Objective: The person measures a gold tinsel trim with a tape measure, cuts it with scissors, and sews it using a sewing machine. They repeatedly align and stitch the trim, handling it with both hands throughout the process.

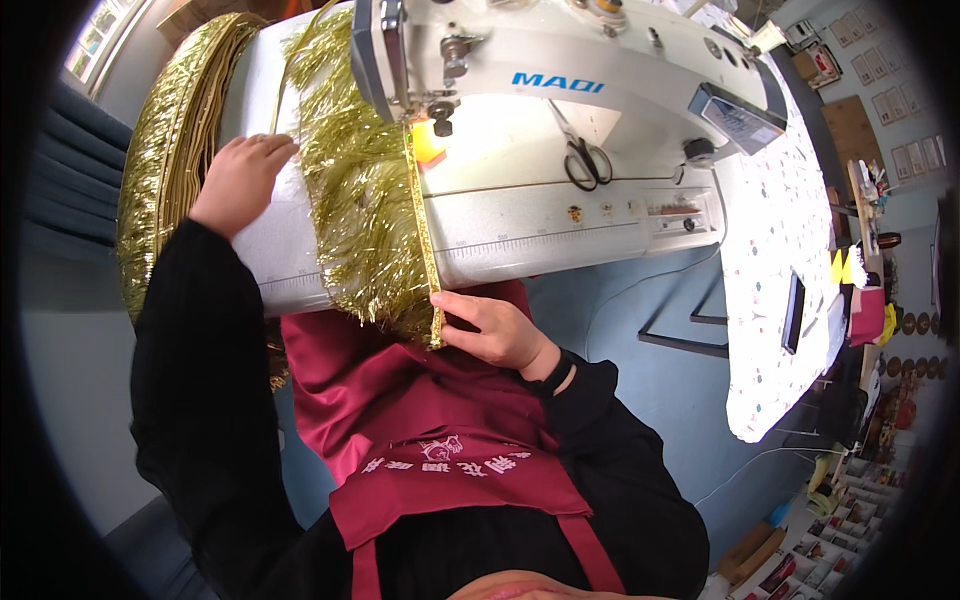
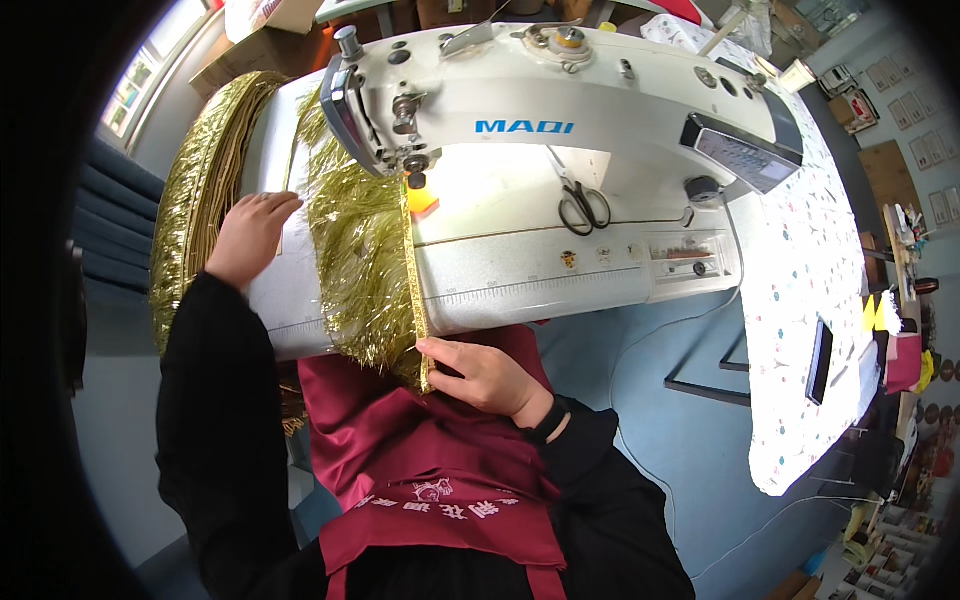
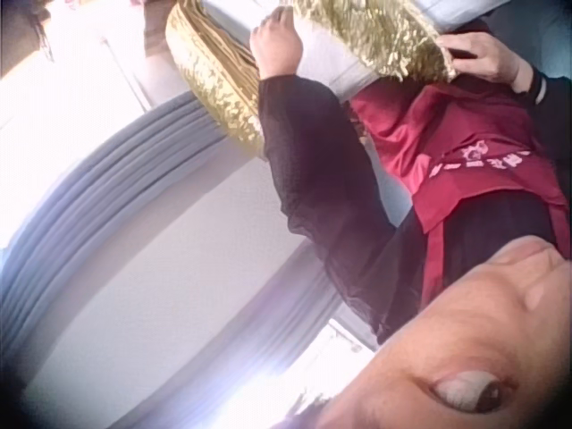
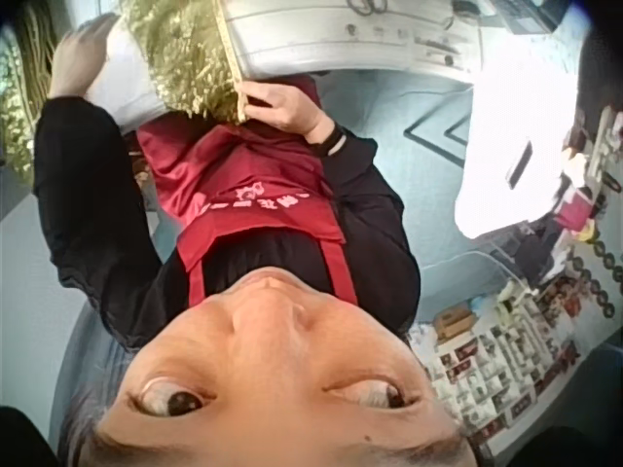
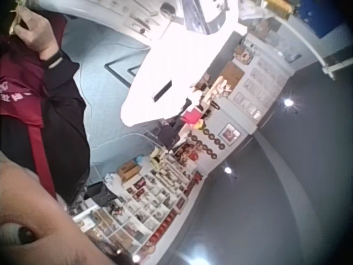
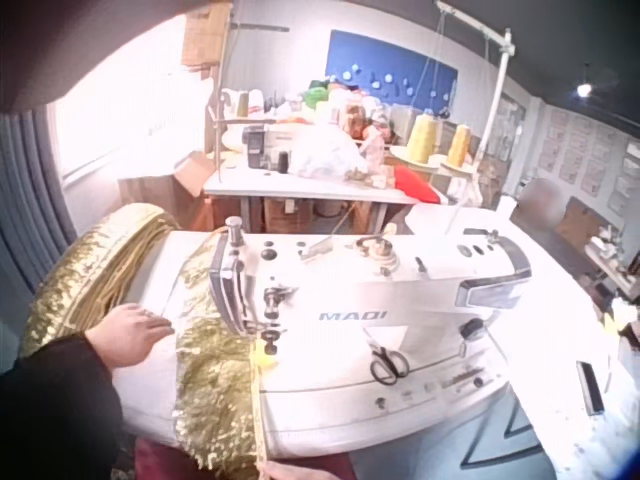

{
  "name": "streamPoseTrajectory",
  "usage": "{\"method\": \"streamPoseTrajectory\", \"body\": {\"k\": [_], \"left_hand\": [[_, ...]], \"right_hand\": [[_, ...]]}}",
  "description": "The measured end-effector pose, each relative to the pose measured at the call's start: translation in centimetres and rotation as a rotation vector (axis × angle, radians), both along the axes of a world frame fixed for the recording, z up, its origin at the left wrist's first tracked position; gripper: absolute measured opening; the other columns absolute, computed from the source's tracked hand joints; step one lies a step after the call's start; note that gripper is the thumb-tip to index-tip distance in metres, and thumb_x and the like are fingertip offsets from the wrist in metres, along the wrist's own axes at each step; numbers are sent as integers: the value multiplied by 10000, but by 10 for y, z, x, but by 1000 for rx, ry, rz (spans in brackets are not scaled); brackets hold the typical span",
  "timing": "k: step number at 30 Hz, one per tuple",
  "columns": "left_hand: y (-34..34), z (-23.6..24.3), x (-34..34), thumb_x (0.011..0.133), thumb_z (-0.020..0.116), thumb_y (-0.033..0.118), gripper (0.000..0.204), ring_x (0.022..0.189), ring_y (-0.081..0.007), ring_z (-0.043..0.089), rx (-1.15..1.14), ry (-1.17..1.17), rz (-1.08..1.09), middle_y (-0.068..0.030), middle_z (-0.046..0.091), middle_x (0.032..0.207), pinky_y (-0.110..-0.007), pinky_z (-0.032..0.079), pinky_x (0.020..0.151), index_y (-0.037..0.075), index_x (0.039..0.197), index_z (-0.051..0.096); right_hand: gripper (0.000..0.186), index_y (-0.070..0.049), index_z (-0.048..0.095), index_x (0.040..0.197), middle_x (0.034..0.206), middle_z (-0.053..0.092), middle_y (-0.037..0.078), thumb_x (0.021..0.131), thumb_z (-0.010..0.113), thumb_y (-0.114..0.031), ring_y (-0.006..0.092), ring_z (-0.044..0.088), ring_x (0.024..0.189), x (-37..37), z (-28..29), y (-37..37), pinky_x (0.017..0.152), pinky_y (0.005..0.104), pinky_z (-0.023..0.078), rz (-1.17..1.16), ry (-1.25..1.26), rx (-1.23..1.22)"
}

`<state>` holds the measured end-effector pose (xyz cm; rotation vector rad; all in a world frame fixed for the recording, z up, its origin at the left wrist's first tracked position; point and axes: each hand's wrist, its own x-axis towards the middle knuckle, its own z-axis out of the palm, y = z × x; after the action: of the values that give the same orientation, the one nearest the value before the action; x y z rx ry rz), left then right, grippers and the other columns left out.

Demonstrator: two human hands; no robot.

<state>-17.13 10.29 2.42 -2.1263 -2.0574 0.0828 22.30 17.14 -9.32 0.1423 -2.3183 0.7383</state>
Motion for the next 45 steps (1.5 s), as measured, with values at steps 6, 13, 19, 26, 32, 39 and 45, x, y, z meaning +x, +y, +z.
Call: {"method": "streamPoseTrajectory", "body": {"k": [6,13,19,26,32,39,45], "left_hand": [[-40,-16,148,870,617,84,519,1346,-296,594,175,-184,-160,-120,615,1460,-448,501,1091,90,1388,653],[-38,-61,185,887,601,115,388,1374,-272,595,291,-409,-237,-122,637,1453,-422,483,1114,52,1260,687],[-62,-76,187,825,706,52,351,1284,-272,670,458,-542,-233,-116,697,1373,-412,545,1044,50,1175,726],[-92,-83,223,890,784,166,317,1228,-279,708,525,-644,-267,-146,738,1293,-410,550,1059,50,1182,741],[-100,-85,248,955,736,212,332,1232,-273,707,468,-674,-263,-152,742,1277,-412,536,1077,25,1229,728],[-101,-88,256,979,722,245,325,1213,-263,716,472,-661,-258,-139,757,1240,-403,557,1052,14,1208,736],[-104,-89,257,976,725,274,351,1224,-259,711,455,-657,-255,-137,753,1252,-396,548,1054,22,1219,729]], "right_hand": [[502,3,591,1374,1319,681,185,913,767,-92,354,708,1143,-5,5,-4,939,399,592,-11,-93,-180],[492,-11,626,1325,1278,707,174,873,804,-89,351,721,1131,-3,11,-8,939,412,602,-15,-197,-355],[218,-90,744,1075,1283,680,65,858,763,-76,248,707,1157,-5,2,-5,971,387,591,-119,113,186],[166,-107,742,1063,1223,712,48,910,686,-138,231,684,1208,6,-6,-3,1037,383,547,-143,56,249],[128,-78,734,1001,1195,729,68,920,655,-137,261,701,1205,7,-11,-4,1023,397,554,-110,51,247],[138,-50,721,997,1181,740,91,921,632,-123,277,705,1211,7,-13,-6,1005,398,558,-100,43,207],[134,-38,707,998,1182,735,104,921,631,-116,282,714,1191,8,-15,-6,1000,392,557,-96,62,205]]}}
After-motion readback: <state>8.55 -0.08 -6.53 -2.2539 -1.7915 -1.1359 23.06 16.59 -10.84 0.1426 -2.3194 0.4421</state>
